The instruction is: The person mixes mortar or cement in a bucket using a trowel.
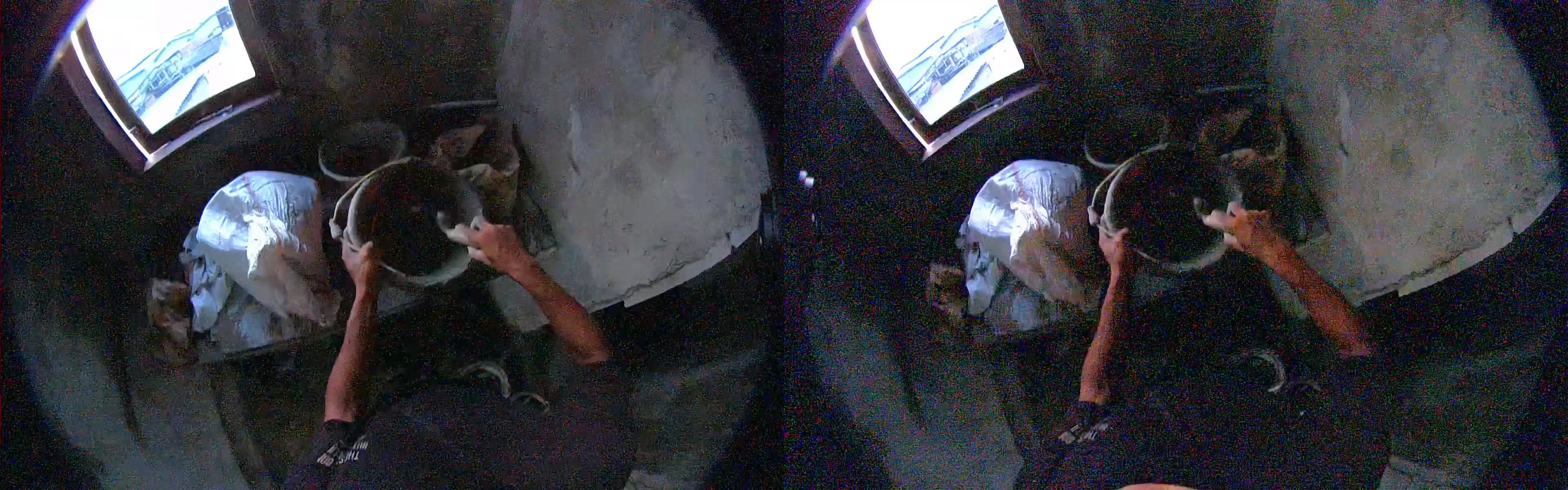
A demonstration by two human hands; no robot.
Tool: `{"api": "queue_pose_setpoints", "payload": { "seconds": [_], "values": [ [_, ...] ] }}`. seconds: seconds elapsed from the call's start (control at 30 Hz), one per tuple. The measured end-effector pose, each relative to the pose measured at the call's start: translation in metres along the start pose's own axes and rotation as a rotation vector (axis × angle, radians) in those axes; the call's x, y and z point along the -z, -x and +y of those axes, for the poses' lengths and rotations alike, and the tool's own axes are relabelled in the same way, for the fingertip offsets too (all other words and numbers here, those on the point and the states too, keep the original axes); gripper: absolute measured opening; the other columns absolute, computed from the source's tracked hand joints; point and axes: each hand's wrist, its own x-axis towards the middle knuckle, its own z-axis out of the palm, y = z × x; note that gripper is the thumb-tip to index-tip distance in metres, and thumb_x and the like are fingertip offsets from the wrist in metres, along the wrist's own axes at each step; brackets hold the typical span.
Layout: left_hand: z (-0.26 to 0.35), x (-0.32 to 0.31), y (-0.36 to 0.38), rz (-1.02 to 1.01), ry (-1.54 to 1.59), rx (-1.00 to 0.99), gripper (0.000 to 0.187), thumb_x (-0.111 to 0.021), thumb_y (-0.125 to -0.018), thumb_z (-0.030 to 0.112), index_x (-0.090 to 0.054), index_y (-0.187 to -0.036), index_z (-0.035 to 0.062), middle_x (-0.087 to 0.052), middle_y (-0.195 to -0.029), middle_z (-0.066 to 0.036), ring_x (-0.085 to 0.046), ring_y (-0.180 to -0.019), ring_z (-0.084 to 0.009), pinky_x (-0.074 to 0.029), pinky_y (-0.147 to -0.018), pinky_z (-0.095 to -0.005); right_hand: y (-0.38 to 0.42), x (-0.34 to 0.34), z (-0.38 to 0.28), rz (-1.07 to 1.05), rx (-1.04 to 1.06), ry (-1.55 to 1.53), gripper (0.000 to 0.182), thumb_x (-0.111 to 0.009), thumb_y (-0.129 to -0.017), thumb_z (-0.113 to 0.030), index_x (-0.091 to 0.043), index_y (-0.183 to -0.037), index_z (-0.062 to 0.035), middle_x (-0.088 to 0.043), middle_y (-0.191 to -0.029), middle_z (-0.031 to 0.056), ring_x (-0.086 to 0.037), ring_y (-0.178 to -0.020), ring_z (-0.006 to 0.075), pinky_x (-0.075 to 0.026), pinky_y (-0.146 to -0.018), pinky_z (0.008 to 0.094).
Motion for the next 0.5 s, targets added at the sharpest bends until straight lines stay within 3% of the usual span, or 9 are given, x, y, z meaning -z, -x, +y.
{"api": "queue_pose_setpoints", "payload": {
  "seconds": [0.07, 0.13, 0.2, 0.33, 0.4, 0.5],
  "values": [
    [0.003, -0.005, 0.000, 0.009, 0.104, 0.006, 0.044, -0.048, -0.060, 0.008, -0.036, -0.101, -0.0025, -0.045, -0.084, -0.008, -0.043, -0.067, -0.0148, -0.035, -0.059, -0.0234, -0.002, -0.003, 0.003, -0.158, -0.016, 0.044, 0.044, -0.059, -0.059, -0.020, -0.043, -0.100, -0.0130, -0.045, -0.080, 0.0123, -0.051, -0.067, 0.0277, -0.042, -0.056, 0.0363],
    [0.006, -0.007, -0.004, 0.040, 0.214, 0.015, 0.043, -0.048, -0.060, 0.008, -0.037, -0.101, -0.0023, -0.045, -0.083, -0.007, -0.043, -0.067, -0.0142, -0.035, -0.058, -0.0230, -0.003, -0.001, 0.001, -0.039, 0.048, -0.046, 0.043, -0.059, -0.059, -0.020, -0.044, -0.099, -0.0124, -0.045, -0.080, 0.0126, -0.050, -0.069, 0.0285, -0.042, -0.057, 0.0362],
    [-0.001, -0.006, -0.007, 0.115, 0.135, -0.035, 0.042, -0.049, -0.061, 0.006, -0.037, -0.100, -0.0019, -0.045, -0.080, -0.006, -0.044, -0.064, -0.0131, -0.036, -0.055, -0.0232, -0.006, 0.005, -0.008, -0.117, -0.070, -0.128, 0.042, -0.055, -0.061, -0.014, -0.041, -0.101, -0.0146, -0.045, -0.097, 0.0068, -0.046, -0.077, 0.0257, -0.040, -0.064, 0.0365],
    [-0.025, 0.004, -0.030, 0.079, 0.062, -0.062, 0.043, -0.050, -0.061, 0.006, -0.037, -0.101, -0.0017, -0.045, -0.079, -0.005, -0.044, -0.063, -0.0127, -0.036, -0.055, -0.0231, -0.007, -0.015, 0.011, -0.125, -0.129, -0.098, 0.043, -0.055, -0.062, -0.015, -0.040, -0.102, -0.0154, -0.045, -0.095, 0.0098, -0.046, -0.080, 0.0279, -0.040, -0.063, 0.0373],
    [-0.008, 0.002, -0.026, 0.115, 0.122, 0.036, 0.041, -0.055, -0.062, 0.007, -0.040, -0.098, -0.0028, -0.049, -0.082, -0.006, -0.044, -0.066, -0.0158, -0.036, -0.061, -0.0240, -0.010, -0.001, -0.003, 0.048, -0.024, -0.018, 0.044, -0.060, -0.059, -0.018, -0.043, -0.098, -0.0098, -0.045, -0.084, 0.0149, -0.050, -0.070, 0.0296, -0.042, -0.058, 0.0358],
    [-0.026, 0.008, -0.038, 0.032, 0.059, 0.117, 0.039, -0.055, -0.062, 0.008, -0.040, -0.096, -0.0031, -0.049, -0.082, -0.006, -0.044, -0.066, -0.0163, -0.036, -0.060, -0.0243, -0.016, -0.016, 0.007, 0.001, -0.071, 0.085, 0.042, -0.059, -0.060, -0.018, -0.043, -0.098, -0.0094, -0.046, -0.084, 0.0145, -0.051, -0.068, 0.0293, -0.042, -0.057, 0.0350]
  ]
}}
